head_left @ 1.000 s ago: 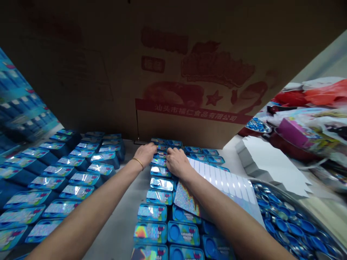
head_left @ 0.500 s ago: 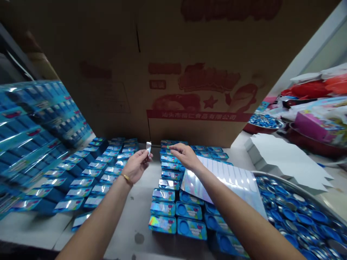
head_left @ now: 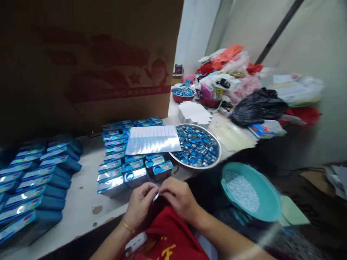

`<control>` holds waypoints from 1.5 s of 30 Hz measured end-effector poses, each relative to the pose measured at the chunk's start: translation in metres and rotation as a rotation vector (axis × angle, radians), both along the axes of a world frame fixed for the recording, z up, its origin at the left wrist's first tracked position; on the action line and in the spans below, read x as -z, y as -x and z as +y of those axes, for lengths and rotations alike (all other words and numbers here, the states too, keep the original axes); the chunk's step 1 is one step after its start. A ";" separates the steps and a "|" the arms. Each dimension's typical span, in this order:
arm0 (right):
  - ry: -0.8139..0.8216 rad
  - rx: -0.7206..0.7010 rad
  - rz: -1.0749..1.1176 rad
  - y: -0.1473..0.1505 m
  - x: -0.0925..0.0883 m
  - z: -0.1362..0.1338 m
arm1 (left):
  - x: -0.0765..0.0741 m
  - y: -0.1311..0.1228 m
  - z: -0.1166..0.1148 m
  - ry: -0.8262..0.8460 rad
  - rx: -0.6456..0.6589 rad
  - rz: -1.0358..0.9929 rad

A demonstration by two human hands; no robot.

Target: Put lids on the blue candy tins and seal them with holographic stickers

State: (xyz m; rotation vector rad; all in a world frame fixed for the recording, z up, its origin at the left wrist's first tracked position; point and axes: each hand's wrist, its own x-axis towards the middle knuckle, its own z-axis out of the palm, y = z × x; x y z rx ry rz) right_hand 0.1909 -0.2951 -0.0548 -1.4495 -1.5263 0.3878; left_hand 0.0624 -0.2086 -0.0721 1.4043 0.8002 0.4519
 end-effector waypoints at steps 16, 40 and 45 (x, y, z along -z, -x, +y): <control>-0.204 0.007 -0.536 -0.029 0.004 0.012 | -0.030 0.003 -0.022 0.552 -0.235 -0.182; 0.047 0.201 -0.352 -0.183 -0.024 0.172 | -0.034 -0.008 0.194 -0.573 -0.392 0.305; 0.108 0.250 0.197 -0.186 -0.052 0.094 | -0.035 -0.008 0.182 -0.541 -0.341 0.233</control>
